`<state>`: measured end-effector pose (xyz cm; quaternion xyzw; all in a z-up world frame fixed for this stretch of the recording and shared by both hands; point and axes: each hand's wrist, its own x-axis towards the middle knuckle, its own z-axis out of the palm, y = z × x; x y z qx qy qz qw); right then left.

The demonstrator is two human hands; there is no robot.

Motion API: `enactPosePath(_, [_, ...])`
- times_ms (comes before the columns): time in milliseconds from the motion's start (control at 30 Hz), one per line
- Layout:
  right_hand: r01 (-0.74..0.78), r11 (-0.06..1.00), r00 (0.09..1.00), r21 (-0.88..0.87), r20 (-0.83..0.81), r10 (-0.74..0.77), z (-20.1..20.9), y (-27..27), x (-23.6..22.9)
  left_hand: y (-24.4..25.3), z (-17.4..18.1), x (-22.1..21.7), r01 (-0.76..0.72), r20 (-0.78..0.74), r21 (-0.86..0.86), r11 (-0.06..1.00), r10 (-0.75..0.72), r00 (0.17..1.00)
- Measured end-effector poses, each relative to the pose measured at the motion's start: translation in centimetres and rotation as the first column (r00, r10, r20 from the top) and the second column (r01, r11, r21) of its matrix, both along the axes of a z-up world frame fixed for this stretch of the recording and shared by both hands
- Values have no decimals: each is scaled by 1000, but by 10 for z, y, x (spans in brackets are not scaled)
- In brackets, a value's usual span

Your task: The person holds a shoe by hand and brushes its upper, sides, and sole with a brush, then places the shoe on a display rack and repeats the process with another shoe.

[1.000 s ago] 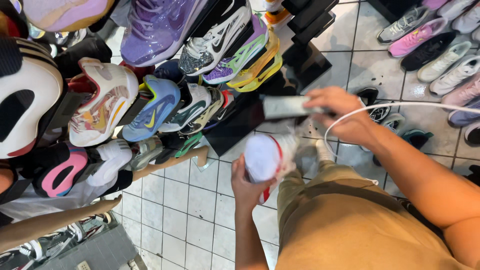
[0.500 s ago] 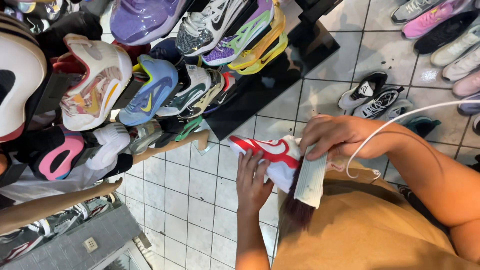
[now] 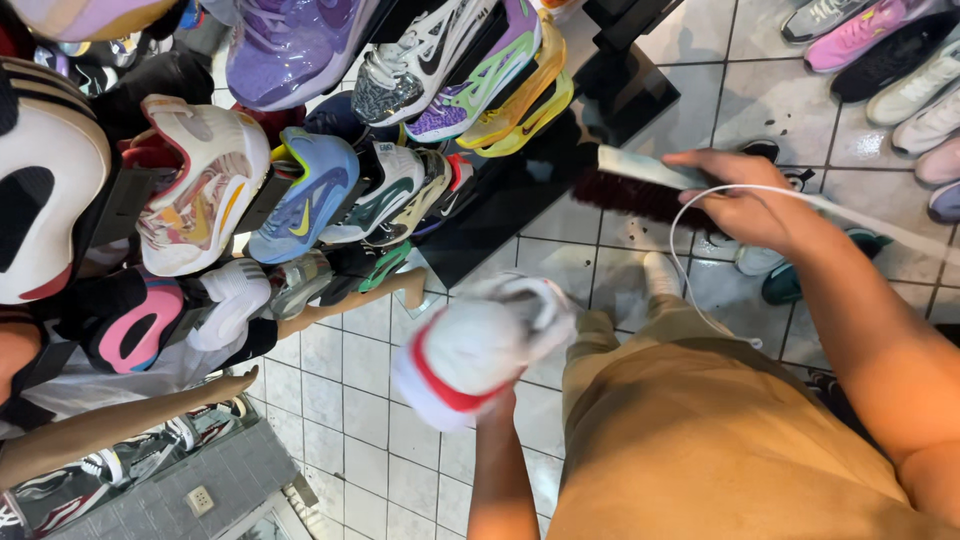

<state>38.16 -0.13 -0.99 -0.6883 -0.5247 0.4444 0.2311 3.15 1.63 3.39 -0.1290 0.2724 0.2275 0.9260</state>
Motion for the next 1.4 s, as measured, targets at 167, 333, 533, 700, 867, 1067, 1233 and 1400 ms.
enactPosePath(167, [136, 990, 845, -32, -518, -133, -17, -9, -6, -39, -46, -31, -197, -148, 886, 420, 658, 738])
enactPosePath(333, [-89, 987, 857, 132, -496, 143, 28, -2, -27, -18, -16, 7, -378, -361, 507, 774, 590, 722])
enactPosePath(533, [546, 821, 501, 168, -851, -160, 18, 2, -97, -18, -10, 21, -438, -463, 375, 817, 575, 675])
enactPosePath(700, [510, 853, 579, 107, -777, -248, 22, -9, -128, -6, -15, 17, -494, -409, 395, 775, 630, 661])
enactPosePath(867, [-103, 885, 781, 455, -514, 355, 31, -16, -99, 7, -17, -15, -596, -353, 398, 697, 716, 602])
enactPosePath(1067, [-358, 882, 782, 305, -418, 462, 34, 1, -51, 2, -42, -44, -669, -383, 392, 632, 773, 506])
enactPosePath(1233, [119, 877, 833, 466, -528, 167, 1, -1, -75, -34, -66, -25, -540, -493, 568, 621, 782, 382])
enactPosePath(1400, [339, 587, 798, 735, -555, 235, 37, 12, -128, -65, -91, 0, -162, -533, 798, 581, 804, 263])
